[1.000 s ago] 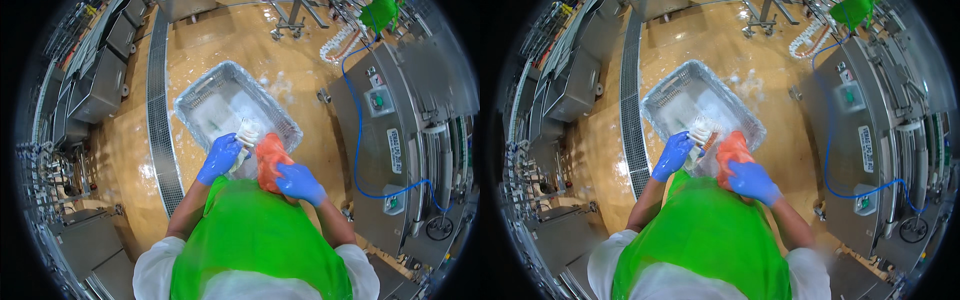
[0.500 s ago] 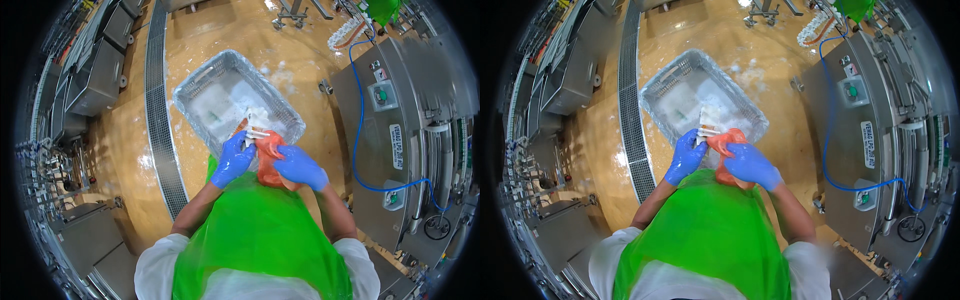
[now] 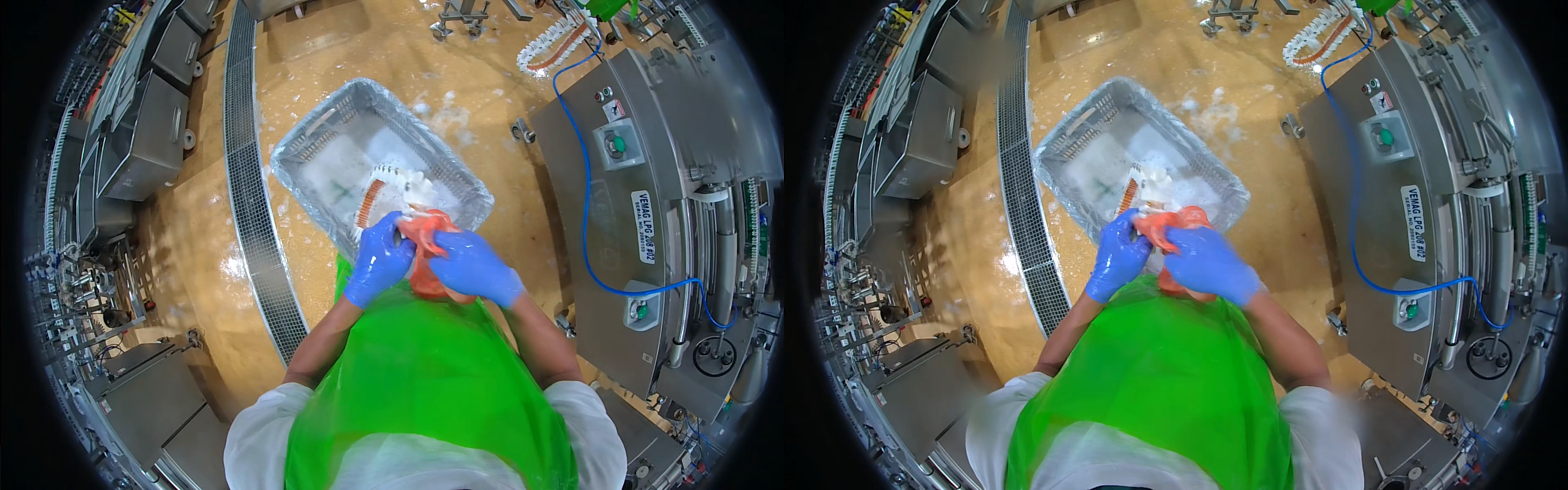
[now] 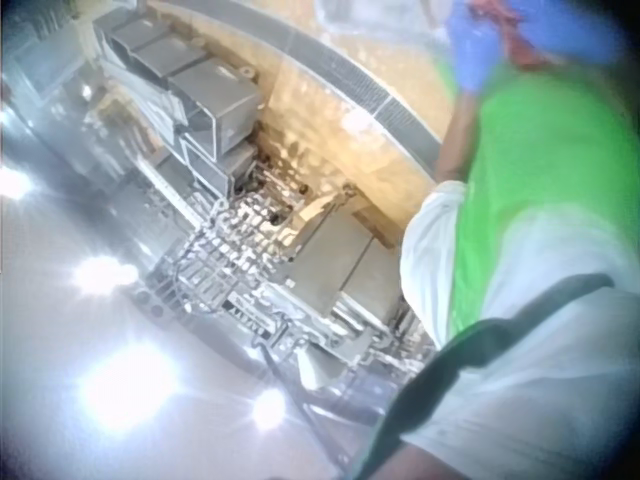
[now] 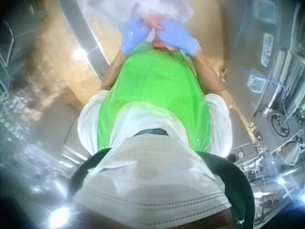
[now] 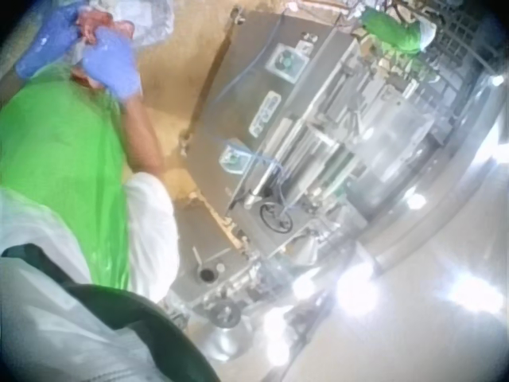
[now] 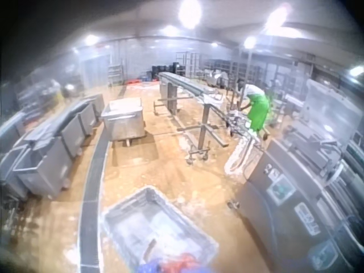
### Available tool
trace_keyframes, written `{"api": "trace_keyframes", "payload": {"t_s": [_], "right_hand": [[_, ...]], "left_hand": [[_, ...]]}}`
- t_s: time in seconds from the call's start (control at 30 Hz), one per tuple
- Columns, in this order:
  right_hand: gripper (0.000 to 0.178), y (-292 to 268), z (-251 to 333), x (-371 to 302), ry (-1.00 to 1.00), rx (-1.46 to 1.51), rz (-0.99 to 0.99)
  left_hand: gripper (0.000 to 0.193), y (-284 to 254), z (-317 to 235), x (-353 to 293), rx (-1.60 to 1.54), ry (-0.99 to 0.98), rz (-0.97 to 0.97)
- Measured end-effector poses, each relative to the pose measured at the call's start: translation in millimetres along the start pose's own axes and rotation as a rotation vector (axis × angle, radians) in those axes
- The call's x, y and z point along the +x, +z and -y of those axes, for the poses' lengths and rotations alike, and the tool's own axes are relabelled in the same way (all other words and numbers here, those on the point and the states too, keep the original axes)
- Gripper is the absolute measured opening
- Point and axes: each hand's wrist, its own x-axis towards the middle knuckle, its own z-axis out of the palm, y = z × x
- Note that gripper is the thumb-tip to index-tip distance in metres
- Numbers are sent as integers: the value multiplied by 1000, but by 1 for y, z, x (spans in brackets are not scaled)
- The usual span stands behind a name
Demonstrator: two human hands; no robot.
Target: The person scrubs a white plastic component with a red sponge over a soapy water bin, repeatedly rinsing and wiping the object. The person holds the item with gloved hands and rotates it to clean multiple sides.
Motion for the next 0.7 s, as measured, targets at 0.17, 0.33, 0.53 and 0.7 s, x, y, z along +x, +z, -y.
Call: {"api": "trace_keyframes", "payload": {"t_s": [0.17,0.33,0.53,0.7], "right_hand": [[24,-1,1,2,-228,-49,-78],[25,-4,-4,9,42,-42,23],[28,-23,5,3,64,-48,-20],[29,-38,-26,-6,128,79,-47]], "left_hand": [[19,-1,2,6,-54,10,-28],[19,-2,17,8,-40,-4,-55],[20,-12,33,20,-251,-142,40],[22,-28,17,25,-534,-414,175]]}}
